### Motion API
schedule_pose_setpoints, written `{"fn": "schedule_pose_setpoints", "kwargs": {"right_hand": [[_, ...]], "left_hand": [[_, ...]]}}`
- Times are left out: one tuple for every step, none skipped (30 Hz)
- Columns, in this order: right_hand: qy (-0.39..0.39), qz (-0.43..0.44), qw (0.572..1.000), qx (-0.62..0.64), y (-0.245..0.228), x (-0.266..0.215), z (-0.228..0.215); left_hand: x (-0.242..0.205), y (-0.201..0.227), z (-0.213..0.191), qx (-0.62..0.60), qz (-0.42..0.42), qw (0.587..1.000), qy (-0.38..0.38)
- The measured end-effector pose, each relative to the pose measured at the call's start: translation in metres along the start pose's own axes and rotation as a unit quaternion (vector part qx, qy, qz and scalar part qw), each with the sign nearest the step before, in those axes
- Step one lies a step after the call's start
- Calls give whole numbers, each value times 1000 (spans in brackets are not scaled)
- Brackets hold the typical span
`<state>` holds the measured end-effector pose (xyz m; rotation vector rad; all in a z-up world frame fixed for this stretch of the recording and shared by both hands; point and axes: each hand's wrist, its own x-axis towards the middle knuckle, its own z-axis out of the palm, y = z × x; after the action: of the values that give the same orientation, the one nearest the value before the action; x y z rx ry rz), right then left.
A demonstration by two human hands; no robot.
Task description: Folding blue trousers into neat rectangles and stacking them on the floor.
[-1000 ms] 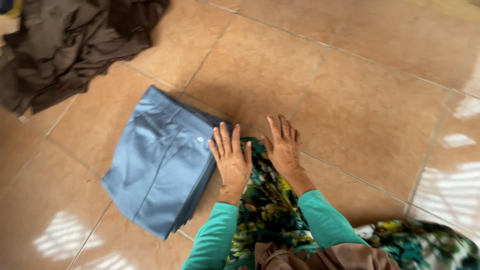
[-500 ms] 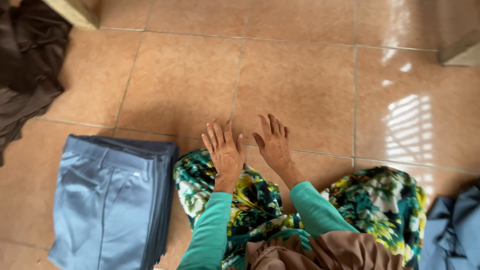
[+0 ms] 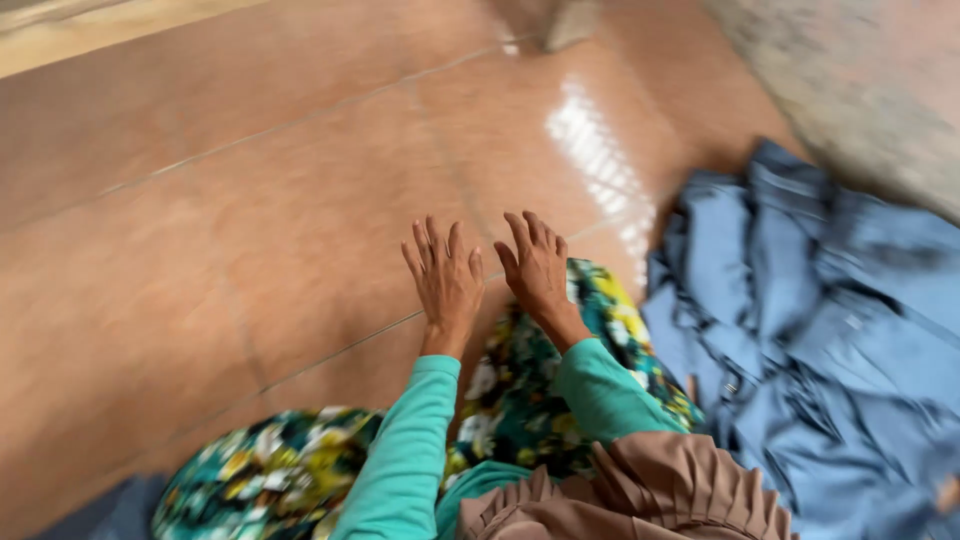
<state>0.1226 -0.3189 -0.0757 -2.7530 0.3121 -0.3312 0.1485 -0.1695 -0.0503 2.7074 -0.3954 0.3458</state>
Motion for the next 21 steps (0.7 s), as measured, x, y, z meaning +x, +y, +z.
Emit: {"fn": "schedule_pose_setpoints", "kwargs": {"right_hand": [[10, 24, 1000, -11, 33, -1, -8], [62, 41, 997, -32, 62, -3, -15], [112, 58, 991, -54, 91, -5, -21], [116, 73, 989, -61, 119, -15, -30], [139, 101, 981, -87, 146, -26, -38], [161, 127, 972, -111, 171, -36, -46], [164, 141, 969, -117, 197, -48, -54], [172, 164, 963, -125, 222, -61, -61], [181, 186, 957, -133, 245, -75, -68], [184, 197, 953, -136, 269, -87, -74], [192, 219, 938, -186, 293, -100, -80], [198, 238, 921, -234, 316, -111, -86], [200, 248, 918, -236, 334, -123, -99], [191, 273, 900, -281, 352, -133, -110], [180, 297, 880, -324, 369, -143, -122], [182, 305, 877, -325, 374, -148, -139], [142, 384, 871, -272, 378, -153, -156], [102, 457, 857, -216, 382, -157, -173], [105, 463, 853, -215, 393, -159, -175], [84, 472, 853, -204, 404, -160, -177], [63, 482, 853, -192, 414, -162, -178]], "left_hand": [[6, 31, 9, -14, 24, 1000, -8], [11, 58, 17, -48, 62, 997, -2], [15, 85, 24, -83, 100, 991, 5], [12, 113, 30, -91, 114, 989, -3], [9, 139, 36, -116, 152, 982, -10], [6, 164, 41, -138, 187, 972, -16], [-3, 186, 60, -144, 199, 969, -23], [-13, 207, 79, -150, 221, 963, -30], [-24, 226, 97, -157, 243, 956, -37], [-35, 241, 101, -161, 253, 953, -42], [-47, 255, 104, -177, 260, 947, -72], [-58, 269, 107, -190, 264, 940, -101], [-68, 278, 112, -192, 273, 937, -105], [-77, 285, 118, -202, 278, 929, -140], [-86, 292, 124, -211, 283, 919, -174], [-92, 296, 133, -211, 290, 917, -177], [-97, 300, 142, -211, 288, 913, -199], [-102, 303, 151, -212, 286, 909, -220], [-105, 305, 158, -212, 292, 906, -221], [-107, 307, 166, -222, 280, 902, -241], [-109, 307, 173, -231, 268, 898, -261]]}}
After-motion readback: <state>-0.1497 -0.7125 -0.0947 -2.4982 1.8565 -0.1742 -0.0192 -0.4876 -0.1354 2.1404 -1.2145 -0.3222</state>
